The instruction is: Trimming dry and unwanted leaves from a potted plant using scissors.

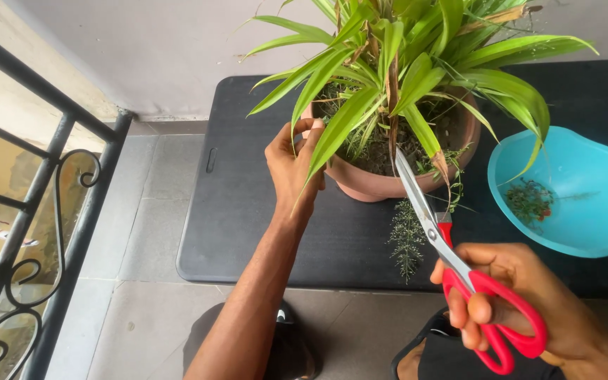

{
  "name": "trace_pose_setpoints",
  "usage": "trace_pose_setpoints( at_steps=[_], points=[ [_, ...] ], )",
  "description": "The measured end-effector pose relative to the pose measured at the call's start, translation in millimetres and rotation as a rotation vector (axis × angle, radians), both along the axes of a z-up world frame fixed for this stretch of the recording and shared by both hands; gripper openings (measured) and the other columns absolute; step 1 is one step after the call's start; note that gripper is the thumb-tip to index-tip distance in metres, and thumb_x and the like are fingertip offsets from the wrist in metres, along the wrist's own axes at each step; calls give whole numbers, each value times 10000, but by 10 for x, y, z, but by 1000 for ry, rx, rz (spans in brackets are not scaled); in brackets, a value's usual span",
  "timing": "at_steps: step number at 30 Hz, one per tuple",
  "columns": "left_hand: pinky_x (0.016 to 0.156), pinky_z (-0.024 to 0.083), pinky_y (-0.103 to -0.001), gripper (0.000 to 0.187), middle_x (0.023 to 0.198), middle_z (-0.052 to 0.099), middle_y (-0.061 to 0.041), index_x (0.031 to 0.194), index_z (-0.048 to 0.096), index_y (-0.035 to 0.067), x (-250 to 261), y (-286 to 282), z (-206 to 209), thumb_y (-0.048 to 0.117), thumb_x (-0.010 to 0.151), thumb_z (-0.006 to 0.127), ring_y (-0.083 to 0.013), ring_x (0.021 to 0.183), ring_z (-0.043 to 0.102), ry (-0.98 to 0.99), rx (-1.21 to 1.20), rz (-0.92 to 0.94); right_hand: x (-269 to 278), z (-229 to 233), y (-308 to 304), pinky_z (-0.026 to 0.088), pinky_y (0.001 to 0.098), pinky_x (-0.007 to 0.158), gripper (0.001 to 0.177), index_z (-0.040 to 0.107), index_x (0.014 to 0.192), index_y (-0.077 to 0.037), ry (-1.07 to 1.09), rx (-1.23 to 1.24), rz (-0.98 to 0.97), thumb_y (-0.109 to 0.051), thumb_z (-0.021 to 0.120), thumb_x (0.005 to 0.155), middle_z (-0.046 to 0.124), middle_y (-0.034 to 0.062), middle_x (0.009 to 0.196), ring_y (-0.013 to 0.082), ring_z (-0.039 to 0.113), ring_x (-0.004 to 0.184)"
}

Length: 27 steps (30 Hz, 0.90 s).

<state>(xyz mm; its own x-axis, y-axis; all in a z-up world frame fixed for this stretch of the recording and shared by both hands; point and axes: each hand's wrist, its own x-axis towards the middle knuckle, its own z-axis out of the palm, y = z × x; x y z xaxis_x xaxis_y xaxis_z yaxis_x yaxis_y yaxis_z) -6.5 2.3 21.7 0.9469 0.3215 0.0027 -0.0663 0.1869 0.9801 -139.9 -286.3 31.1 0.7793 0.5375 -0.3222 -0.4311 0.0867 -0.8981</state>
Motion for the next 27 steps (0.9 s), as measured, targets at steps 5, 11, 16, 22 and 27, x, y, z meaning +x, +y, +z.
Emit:
trace_pose_setpoints(
  at_steps=[5,11,16,22,27],
  points=[
    [310,313,-262,295,518,567,-13,1073,720,-25,-14,-15,-3,242,951,688,-66,359,457,-9,-7,-37,-75,-54,36,607,320,480,721,572,1152,124,21,-9,-62,-366,934,767,739,174,748,216,729,554],
    [349,335,-260,366,555,606,-20,990,754,-19,-87,43,19,335,963,663,-58,401,474,24,109,3,0,-15,-30,600,326,445,690,596,1135,155,43,54,-46,-344,919,782,739,191,739,235,730,543],
    [454,364,-250,452,585,644,-19,952,767,-11,-108,104,-30,424,986,646,-28,483,485,37,262,106,-126,13,-25,594,329,430,663,579,1136,144,53,13,-50,-321,905,794,737,193,722,233,726,525],
    [382,292,-287,319,518,563,-23,997,621,22,-145,149,-59,329,949,689,-63,413,421,-7,133,186,-478,-235,-352,598,309,457,553,620,1136,95,130,-107,33,-306,844,829,773,194,705,230,751,525],
    [338,261,-266,226,531,482,26,971,531,71,-208,279,2,219,947,700,-52,409,373,-44,-194,229,-767,-266,-975,615,287,585,442,653,1121,62,92,-306,48,-310,760,906,744,137,737,203,769,625]
  ],
)
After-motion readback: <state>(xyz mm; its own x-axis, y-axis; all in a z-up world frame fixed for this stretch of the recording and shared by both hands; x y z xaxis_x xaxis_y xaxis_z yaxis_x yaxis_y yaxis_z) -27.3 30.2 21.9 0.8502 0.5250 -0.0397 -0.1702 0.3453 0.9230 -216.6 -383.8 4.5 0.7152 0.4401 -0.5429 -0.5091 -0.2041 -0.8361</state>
